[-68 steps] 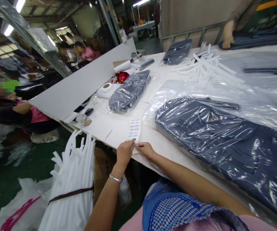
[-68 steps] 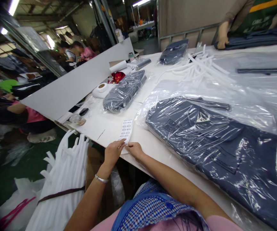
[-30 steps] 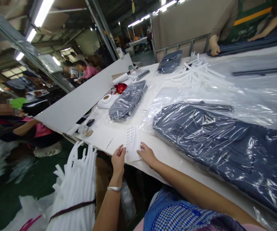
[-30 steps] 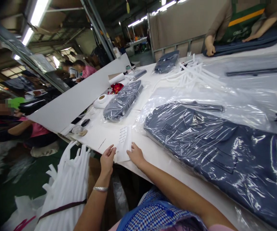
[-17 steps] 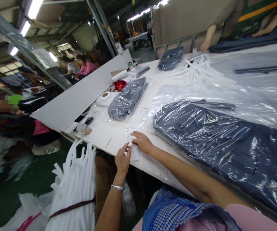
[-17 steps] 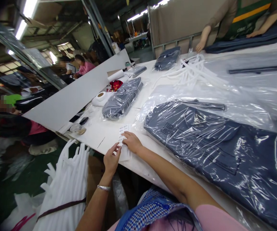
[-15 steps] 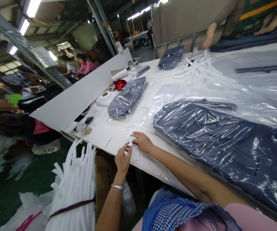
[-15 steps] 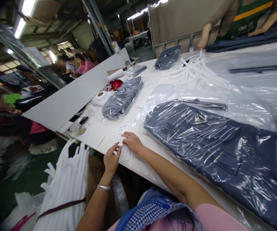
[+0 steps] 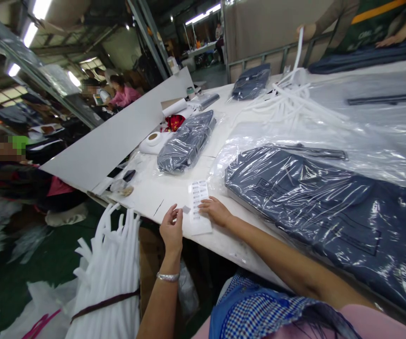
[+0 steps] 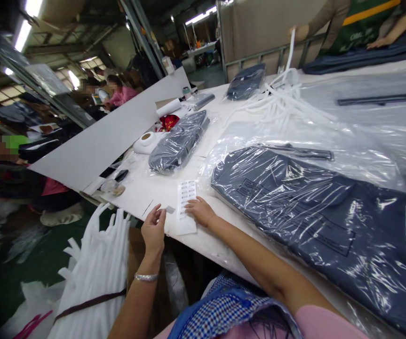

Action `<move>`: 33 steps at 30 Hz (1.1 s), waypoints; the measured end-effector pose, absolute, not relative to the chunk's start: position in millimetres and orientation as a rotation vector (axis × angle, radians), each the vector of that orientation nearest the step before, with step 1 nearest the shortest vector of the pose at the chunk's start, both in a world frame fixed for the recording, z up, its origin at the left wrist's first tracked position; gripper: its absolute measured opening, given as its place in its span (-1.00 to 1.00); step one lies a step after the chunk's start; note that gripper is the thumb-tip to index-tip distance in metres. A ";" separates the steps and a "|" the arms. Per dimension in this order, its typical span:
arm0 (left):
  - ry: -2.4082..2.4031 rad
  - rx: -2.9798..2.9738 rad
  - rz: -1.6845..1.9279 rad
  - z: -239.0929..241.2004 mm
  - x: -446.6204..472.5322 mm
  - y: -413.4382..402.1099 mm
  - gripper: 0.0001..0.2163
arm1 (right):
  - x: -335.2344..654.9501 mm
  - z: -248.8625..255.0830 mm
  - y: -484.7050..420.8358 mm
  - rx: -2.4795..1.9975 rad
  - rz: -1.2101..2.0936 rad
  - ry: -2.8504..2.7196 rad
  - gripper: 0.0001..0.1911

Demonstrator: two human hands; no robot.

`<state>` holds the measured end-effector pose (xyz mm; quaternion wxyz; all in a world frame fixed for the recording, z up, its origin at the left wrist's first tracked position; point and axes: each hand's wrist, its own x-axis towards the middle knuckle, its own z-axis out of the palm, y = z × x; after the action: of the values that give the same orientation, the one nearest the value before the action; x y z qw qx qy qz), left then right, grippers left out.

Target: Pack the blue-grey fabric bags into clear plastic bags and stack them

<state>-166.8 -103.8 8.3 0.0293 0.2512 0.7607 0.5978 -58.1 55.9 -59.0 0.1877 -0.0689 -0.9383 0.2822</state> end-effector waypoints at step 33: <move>1.610 2.705 1.426 43.8 22.2 -17.7 -0.51 | 171.1 50.3 -0.5 -0.760 1.728 -0.885 -0.69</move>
<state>22.2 -17.7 43.8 -0.1566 0.7730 0.4602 0.4077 171.1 -0.5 50.3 0.5039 -0.3148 -0.3666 0.7159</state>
